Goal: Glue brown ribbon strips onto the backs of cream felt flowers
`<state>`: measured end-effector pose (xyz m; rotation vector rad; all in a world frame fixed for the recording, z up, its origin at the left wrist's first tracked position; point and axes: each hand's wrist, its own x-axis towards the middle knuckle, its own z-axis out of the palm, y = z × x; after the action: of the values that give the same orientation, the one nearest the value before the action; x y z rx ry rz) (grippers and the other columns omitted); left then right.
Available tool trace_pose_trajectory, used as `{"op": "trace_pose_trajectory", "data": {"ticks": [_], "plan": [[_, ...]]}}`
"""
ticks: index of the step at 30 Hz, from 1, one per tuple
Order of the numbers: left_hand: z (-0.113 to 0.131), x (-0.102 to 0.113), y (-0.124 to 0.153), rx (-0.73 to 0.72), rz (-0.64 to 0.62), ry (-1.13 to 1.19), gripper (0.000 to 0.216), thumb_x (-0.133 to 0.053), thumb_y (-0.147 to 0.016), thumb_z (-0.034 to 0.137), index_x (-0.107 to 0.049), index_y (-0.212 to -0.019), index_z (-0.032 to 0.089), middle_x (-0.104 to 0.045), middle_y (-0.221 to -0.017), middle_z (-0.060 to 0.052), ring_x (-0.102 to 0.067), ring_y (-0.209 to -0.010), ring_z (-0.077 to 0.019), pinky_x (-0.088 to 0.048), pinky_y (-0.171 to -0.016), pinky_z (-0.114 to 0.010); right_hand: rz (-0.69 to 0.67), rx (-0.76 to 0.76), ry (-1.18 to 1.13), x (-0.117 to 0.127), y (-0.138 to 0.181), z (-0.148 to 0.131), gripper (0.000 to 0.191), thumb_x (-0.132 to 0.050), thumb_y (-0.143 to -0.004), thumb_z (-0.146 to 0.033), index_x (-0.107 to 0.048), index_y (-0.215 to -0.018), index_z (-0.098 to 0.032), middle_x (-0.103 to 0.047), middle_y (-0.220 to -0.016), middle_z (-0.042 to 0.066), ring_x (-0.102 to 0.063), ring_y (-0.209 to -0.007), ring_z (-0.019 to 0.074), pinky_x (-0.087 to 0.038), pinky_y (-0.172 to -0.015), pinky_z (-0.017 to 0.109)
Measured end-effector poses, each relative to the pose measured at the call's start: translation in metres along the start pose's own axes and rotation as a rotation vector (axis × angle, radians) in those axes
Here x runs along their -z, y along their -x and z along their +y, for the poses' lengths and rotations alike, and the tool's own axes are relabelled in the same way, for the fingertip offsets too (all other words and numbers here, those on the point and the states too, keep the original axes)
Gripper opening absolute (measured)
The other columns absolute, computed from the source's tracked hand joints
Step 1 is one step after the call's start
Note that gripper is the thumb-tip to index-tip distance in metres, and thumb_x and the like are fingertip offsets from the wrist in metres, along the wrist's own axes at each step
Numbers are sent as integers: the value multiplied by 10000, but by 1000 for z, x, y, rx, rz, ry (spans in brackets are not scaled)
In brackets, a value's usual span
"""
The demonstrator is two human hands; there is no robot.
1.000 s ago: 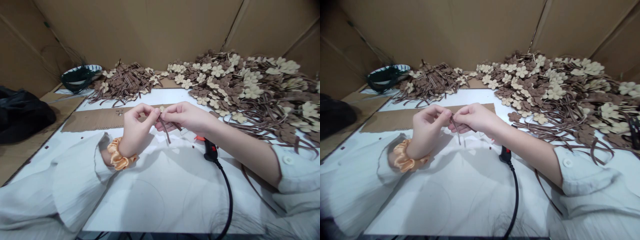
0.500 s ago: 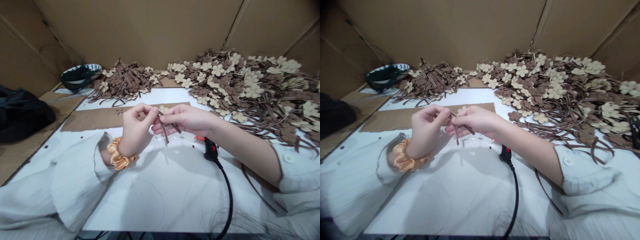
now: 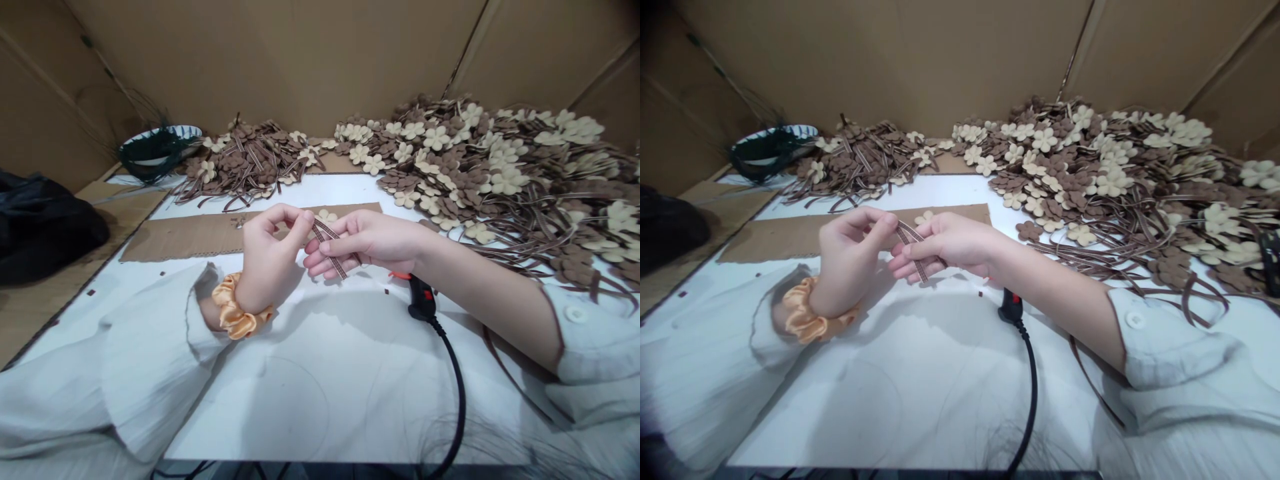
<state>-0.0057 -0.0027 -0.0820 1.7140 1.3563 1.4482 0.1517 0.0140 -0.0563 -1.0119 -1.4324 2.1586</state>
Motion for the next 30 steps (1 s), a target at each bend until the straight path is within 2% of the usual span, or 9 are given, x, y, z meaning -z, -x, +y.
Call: {"op": "trace_pose_trajectory", "data": {"ticks": [5, 10, 13, 21, 30], "plan": [[0, 0, -1, 3, 6, -13, 146, -588, -763, 207, -594, -620, 178, -596, -598, 15, -517, -574, -117, -430, -602, -245, 45, -18, -58, -2, 0, -2, 125, -546, -828, -44, -637, -755, -88, -714, -738, 78, -688, -692, 115, -546, -655, 197], [0, 0, -2, -29, 29, -49, 162, -583, -761, 209, -585, -603, 176, -575, -587, 21, -510, -587, -116, -422, -616, -239, 50, -13, -61, -3, 1, -2, 205, -523, -872, -164, -643, -726, -87, -707, -746, 105, -688, -760, 159, -556, -727, 278], [0, 0, -2, -24, 23, -56, 165, -578, -767, 221, -587, -609, 176, -576, -593, 20, -512, -591, -117, -421, -621, -243, 70, 4, -50, -2, 1, -2, 247, -461, -893, -142, -659, -758, -83, -707, -740, 105, -683, -723, 149, -555, -716, 275], [0, 1, -2, -20, 24, -66, 159, -578, -765, 202, -589, -609, 171, -580, -602, 15, -508, -599, -118, -410, -615, -241, 93, 17, -29, -2, 1, -1, 202, -500, -855, -91, -675, -756, -72, -718, -779, 122, -694, -762, 161, -559, -675, 237], [-2, 0, -2, -38, 29, -55, 157, -580, -760, 200, -588, -606, 171, -589, -606, 16, -510, -600, -116, -412, -617, -236, 83, -11, -45, -2, 0, -1, 172, -528, -839, -80, -679, -756, -75, -720, -787, 109, -694, -753, 158, -569, -700, 261]]}}
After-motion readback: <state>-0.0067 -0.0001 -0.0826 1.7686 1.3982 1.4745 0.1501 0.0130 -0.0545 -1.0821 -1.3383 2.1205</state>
